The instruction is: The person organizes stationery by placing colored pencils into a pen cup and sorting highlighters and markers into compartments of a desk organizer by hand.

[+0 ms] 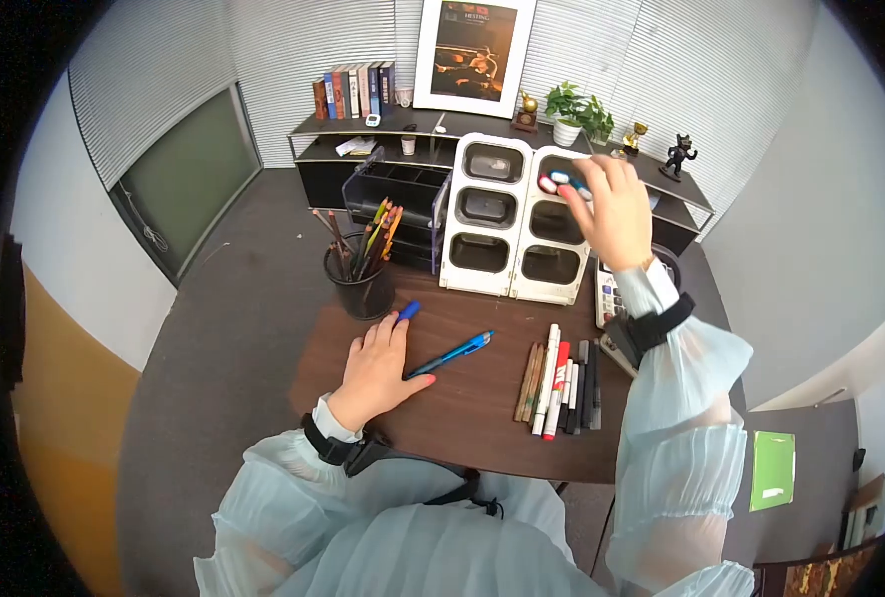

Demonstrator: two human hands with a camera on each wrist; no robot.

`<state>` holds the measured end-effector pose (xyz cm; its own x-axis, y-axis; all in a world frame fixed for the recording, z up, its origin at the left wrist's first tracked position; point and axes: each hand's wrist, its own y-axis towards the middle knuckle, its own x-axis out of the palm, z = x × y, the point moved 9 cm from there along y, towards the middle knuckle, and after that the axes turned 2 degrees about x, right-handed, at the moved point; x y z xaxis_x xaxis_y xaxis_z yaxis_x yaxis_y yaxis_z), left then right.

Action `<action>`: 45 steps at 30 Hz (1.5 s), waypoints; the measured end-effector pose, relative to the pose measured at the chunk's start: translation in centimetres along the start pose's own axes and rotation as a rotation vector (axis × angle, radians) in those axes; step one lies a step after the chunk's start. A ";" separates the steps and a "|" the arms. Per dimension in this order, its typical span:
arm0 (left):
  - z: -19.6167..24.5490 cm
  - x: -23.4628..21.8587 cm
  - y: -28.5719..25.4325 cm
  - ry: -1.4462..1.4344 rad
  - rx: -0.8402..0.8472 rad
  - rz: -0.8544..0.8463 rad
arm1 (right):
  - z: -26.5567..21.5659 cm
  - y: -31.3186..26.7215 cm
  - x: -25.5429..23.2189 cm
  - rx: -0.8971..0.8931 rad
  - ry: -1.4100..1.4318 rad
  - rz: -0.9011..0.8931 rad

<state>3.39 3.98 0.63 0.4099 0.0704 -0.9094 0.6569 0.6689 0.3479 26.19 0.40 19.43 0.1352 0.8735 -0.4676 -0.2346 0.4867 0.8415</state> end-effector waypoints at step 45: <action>7.2 7.5 6.8 -1.708 0.061 -0.429 | -5.1 -8.1 2.9 0.484 0.789 -0.697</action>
<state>15.48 3.75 -2.21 0.3353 -0.8967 0.2890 0.8904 0.4018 0.2137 23.53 -0.94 9.87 -0.5881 0.2585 -0.7664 0.0699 0.9602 0.2703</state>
